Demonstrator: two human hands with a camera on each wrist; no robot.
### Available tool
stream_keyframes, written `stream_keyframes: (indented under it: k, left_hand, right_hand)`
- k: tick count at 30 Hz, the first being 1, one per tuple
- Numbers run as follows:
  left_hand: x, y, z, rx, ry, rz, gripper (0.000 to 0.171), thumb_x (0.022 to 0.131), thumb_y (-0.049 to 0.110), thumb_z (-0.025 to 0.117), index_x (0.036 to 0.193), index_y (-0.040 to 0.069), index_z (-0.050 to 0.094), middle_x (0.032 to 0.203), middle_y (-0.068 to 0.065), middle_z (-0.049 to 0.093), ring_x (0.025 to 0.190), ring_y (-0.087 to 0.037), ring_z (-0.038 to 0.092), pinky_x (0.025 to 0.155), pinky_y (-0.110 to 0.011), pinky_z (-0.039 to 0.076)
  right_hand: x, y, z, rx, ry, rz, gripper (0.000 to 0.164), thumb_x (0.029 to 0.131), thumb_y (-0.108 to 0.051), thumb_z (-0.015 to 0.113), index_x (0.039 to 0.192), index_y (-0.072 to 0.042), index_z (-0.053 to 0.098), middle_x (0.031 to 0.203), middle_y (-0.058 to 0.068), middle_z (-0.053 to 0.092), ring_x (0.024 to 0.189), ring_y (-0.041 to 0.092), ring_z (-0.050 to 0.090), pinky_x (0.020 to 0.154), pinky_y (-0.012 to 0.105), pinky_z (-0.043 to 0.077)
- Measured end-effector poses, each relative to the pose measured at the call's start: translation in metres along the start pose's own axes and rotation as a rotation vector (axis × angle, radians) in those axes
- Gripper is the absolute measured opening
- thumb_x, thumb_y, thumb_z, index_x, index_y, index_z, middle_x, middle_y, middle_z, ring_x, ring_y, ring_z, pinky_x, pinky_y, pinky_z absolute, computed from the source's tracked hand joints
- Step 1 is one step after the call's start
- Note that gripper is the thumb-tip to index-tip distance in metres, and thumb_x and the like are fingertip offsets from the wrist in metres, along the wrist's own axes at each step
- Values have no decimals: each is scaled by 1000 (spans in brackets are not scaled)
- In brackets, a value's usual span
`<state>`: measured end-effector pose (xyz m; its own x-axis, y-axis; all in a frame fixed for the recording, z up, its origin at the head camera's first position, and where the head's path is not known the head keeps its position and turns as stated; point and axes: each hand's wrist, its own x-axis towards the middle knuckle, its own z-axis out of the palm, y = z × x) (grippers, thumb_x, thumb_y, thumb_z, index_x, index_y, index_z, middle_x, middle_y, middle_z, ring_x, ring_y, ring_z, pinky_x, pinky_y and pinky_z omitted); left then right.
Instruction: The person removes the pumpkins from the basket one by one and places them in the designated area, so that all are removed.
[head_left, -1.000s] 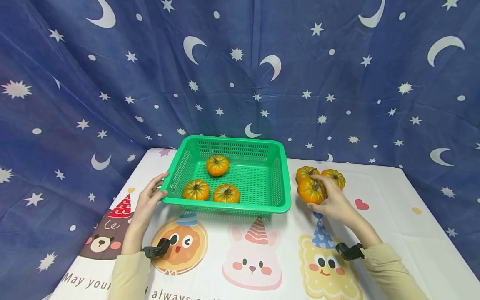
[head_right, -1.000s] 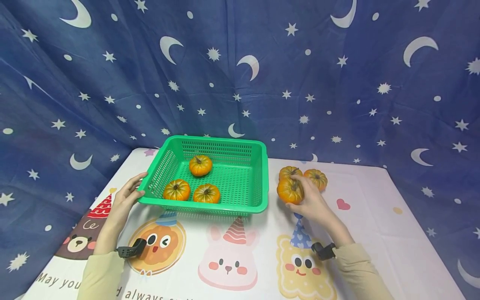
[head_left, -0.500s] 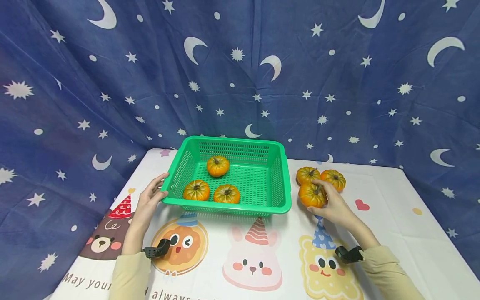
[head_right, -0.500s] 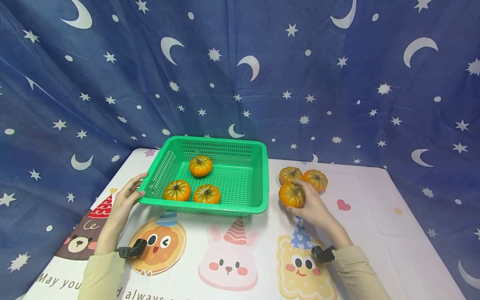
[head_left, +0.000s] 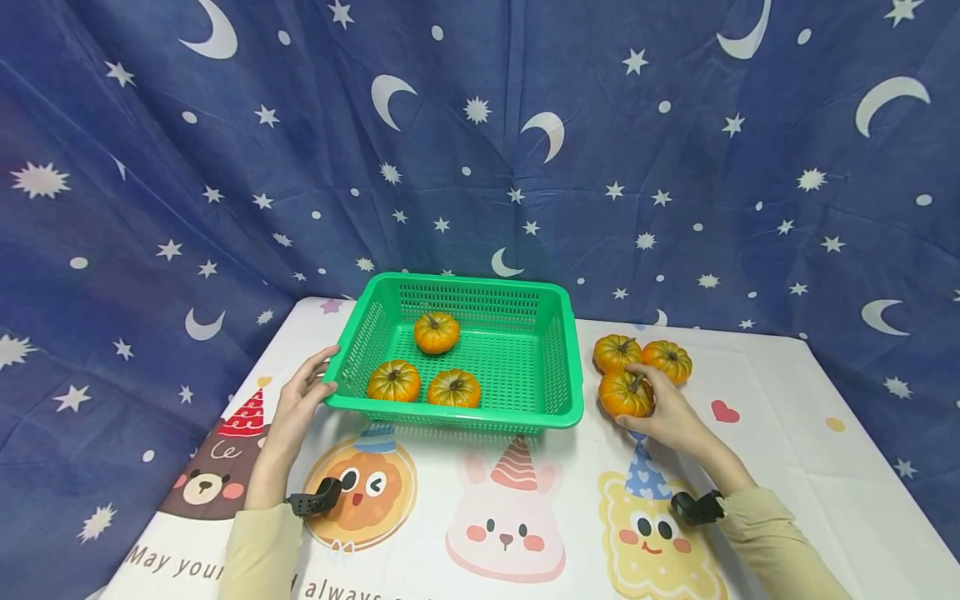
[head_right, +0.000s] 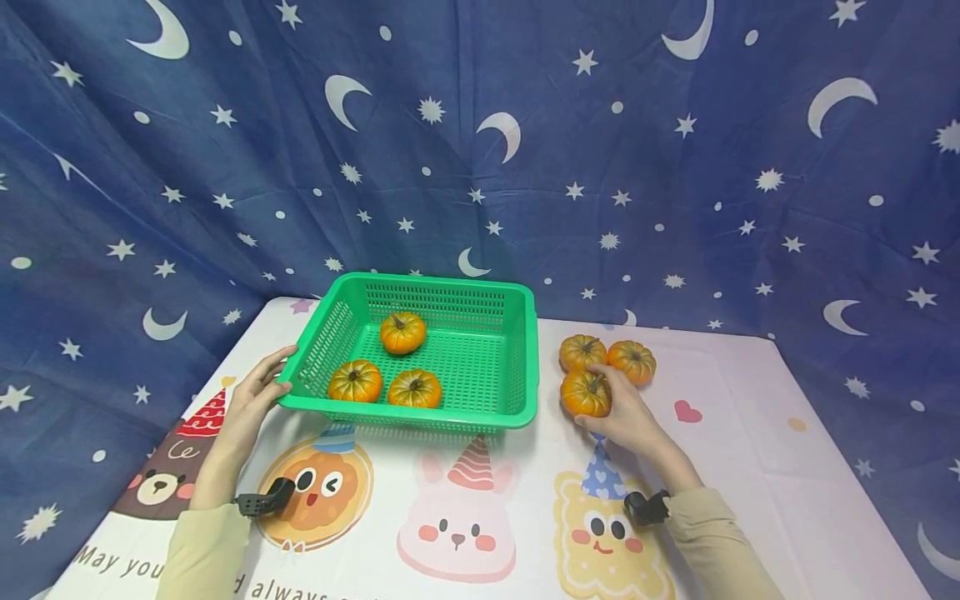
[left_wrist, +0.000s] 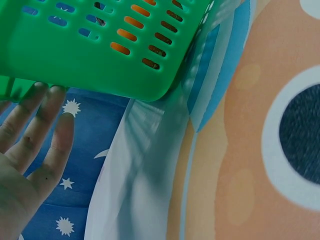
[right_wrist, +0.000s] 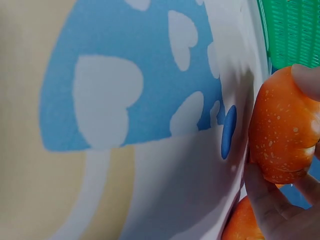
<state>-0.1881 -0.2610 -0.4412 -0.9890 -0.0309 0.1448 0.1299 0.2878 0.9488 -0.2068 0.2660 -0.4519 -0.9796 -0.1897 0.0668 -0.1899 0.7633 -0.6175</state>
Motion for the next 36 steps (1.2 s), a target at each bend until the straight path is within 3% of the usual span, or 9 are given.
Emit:
stream_keyframes:
  k: [12,36]
  left_hand:
    - [-1,0,0,3,2,2,51,96,8,46,147,15,40,123,2,50,107,4,52,85,-13,41]
    - [1,0,0,-3,5,2,52,96,7,46,146,15,41,119,5,51,102,4,55,84,-14,42]
  right_hand:
    - [0,4,2,-4,-10,2,80,74,-18,81,138,-3,35,136,27,41,125,47,42,104,65,31]
    - [-2,4,0,-18,-51,67,85,78,-33,79,143,-5,32,140,28,37,127,48,39,103,68,29]
